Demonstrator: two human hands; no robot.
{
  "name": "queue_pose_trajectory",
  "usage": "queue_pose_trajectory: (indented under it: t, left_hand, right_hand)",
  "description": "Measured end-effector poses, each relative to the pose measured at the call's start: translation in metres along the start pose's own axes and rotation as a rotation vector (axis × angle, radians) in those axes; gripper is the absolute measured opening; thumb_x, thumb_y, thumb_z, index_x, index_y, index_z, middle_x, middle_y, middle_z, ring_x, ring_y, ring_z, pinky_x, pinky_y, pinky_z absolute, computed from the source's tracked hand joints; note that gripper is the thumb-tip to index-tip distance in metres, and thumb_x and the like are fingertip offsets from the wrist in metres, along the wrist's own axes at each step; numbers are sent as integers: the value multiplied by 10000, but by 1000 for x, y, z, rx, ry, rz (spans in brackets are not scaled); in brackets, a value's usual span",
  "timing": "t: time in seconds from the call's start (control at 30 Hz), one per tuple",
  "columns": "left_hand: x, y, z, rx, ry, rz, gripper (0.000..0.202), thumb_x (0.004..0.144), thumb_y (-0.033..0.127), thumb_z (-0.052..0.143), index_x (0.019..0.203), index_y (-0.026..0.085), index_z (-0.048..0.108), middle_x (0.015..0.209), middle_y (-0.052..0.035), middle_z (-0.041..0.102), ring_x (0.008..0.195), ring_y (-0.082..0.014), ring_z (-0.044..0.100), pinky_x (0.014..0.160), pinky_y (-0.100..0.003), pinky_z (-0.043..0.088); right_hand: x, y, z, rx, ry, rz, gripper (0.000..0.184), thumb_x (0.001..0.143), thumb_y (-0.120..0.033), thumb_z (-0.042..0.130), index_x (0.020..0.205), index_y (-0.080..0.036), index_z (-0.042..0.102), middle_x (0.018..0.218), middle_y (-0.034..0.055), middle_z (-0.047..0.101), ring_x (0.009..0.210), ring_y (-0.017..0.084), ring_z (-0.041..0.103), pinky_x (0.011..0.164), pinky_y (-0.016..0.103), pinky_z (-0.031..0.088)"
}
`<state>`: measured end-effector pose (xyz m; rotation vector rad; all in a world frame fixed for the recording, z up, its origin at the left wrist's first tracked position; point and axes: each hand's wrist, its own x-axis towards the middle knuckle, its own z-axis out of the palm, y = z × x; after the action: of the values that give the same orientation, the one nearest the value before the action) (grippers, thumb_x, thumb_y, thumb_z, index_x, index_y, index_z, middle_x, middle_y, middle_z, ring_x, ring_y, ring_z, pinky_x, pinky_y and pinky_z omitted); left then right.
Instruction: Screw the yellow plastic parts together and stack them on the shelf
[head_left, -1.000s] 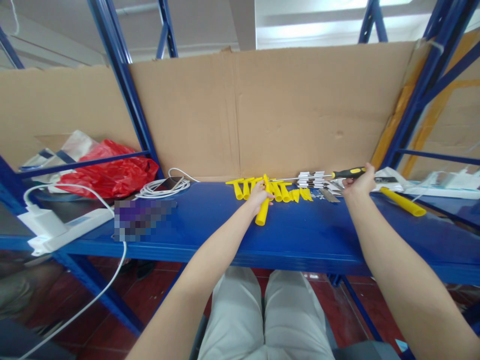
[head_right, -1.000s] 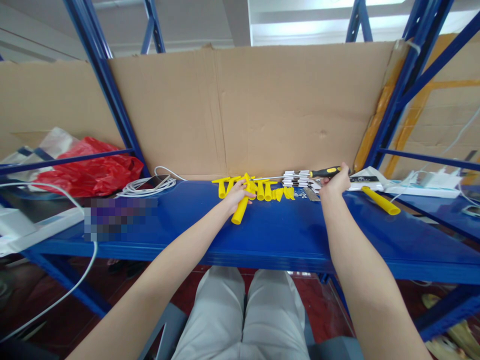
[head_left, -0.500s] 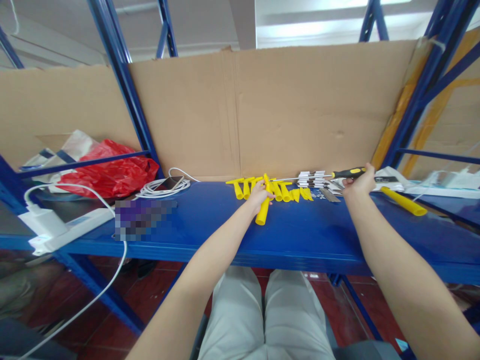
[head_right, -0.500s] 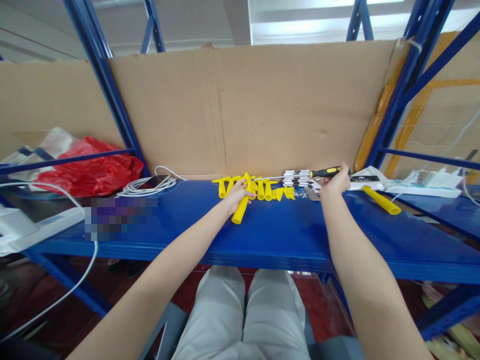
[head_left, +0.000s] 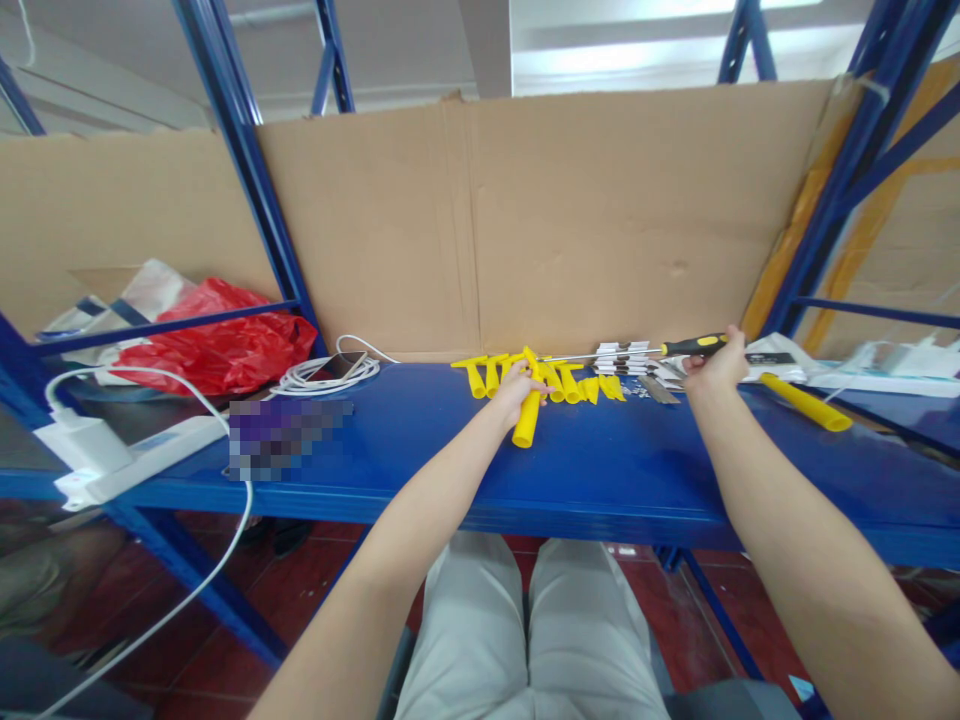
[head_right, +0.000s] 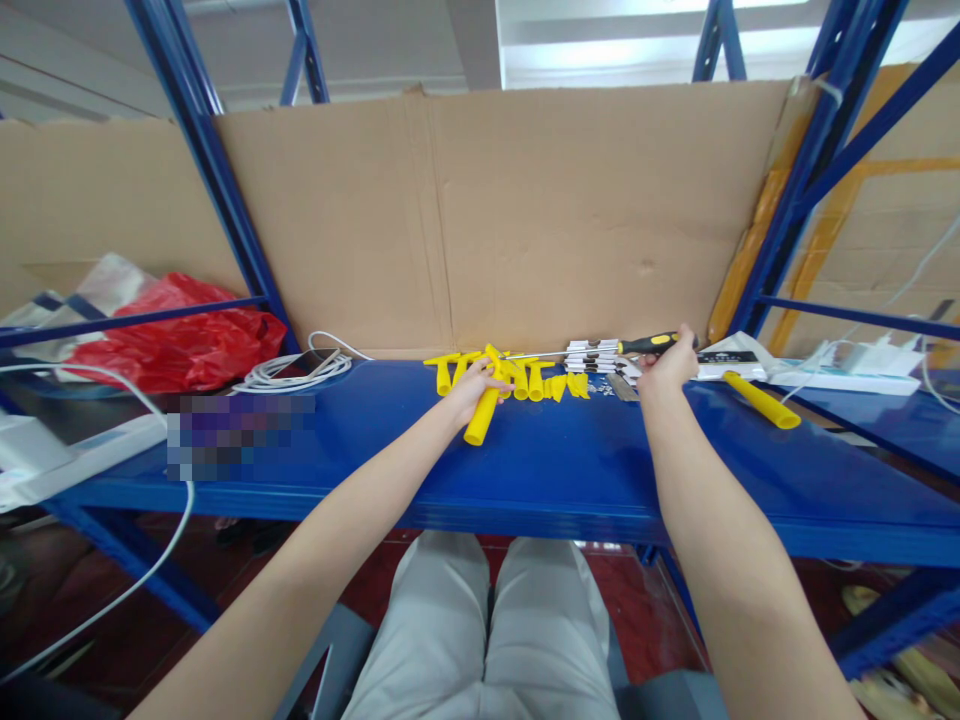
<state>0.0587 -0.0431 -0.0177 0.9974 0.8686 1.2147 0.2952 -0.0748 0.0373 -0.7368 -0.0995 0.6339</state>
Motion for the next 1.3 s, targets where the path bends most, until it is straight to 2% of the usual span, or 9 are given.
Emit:
queue_pose_trajectory:
  t: [0.1, 0.4, 0.53, 0.7, 0.83, 0.97, 1.23, 1.3]
  left_hand:
    - [2, 0, -1, -71, -15, -24, 766, 579, -90, 644, 1257, 230, 486, 1450, -128, 465, 795, -162, 720, 413, -147, 440]
    - [3, 2, -3, -154, -89, -24, 618, 615, -81, 581, 1153, 213, 505, 1241, -103, 618, 805, -192, 730, 428, -153, 436]
    - [1, 2, -2, -151, -60, -37, 631, 620, -84, 587, 1160, 225, 487, 1288, -95, 589, 808, -183, 732, 426, -152, 446]
    - [0, 1, -2, -130, -62, -22, 686, 629, -64, 626, 1220, 251, 479, 1442, -114, 479, 870, -199, 734, 461, -165, 483]
    - [1, 0, -3, -106, -61, -21, 674, 675, -29, 638, 1256, 268, 470, 1495, -119, 428, 887, -199, 732, 459, -164, 490]
    - [-2, 2, -2, -97, -69, -33, 652, 698, -19, 643, 1259, 268, 475, 1472, -114, 454, 888, -191, 730, 443, -147, 474]
    - [-7, 6, 1, -114, -75, -40, 669, 646, -87, 592, 1230, 225, 494, 1336, -108, 570, 820, -167, 728, 433, -146, 463]
    - [-7, 6, 2, -110, -62, -36, 686, 637, -79, 607, 1242, 223, 491, 1346, -118, 561, 817, -173, 729, 437, -153, 465]
  right_hand:
    - [-1, 1, 0, 14, -7, 2, 266, 972, -219, 479, 742, -215, 346, 603, -85, 371, 408, 36, 288, 303, 139, 214]
    - [0, 1, 0, 15, 13, 4, 262, 964, -218, 489, 741, -211, 352, 611, -82, 378, 403, 36, 281, 298, 142, 206]
    - [2, 1, 0, 23, 8, 10, 269, 966, -230, 478, 731, -207, 348, 614, -80, 382, 401, 34, 266, 295, 145, 199]
    - [5, 2, -1, 26, 1, 10, 261, 957, -226, 479, 732, -210, 349, 617, -77, 395, 403, 36, 265, 291, 145, 199]
    - [5, 2, -1, 24, -5, 9, 262, 951, -236, 477, 723, -216, 350, 613, -67, 393, 411, 44, 269, 281, 141, 202]
    - [1, 1, -1, 16, -11, 3, 259, 954, -239, 474, 731, -227, 343, 608, -68, 385, 408, 51, 270, 276, 140, 209]
    - [-2, -2, 0, 14, -15, 10, 277, 969, -227, 465, 722, -210, 342, 604, -75, 379, 424, 41, 275, 307, 143, 212]
    - [-1, -2, 0, 3, -58, 35, 285, 983, -248, 442, 723, -212, 329, 601, -78, 368, 424, 41, 275, 313, 142, 213]
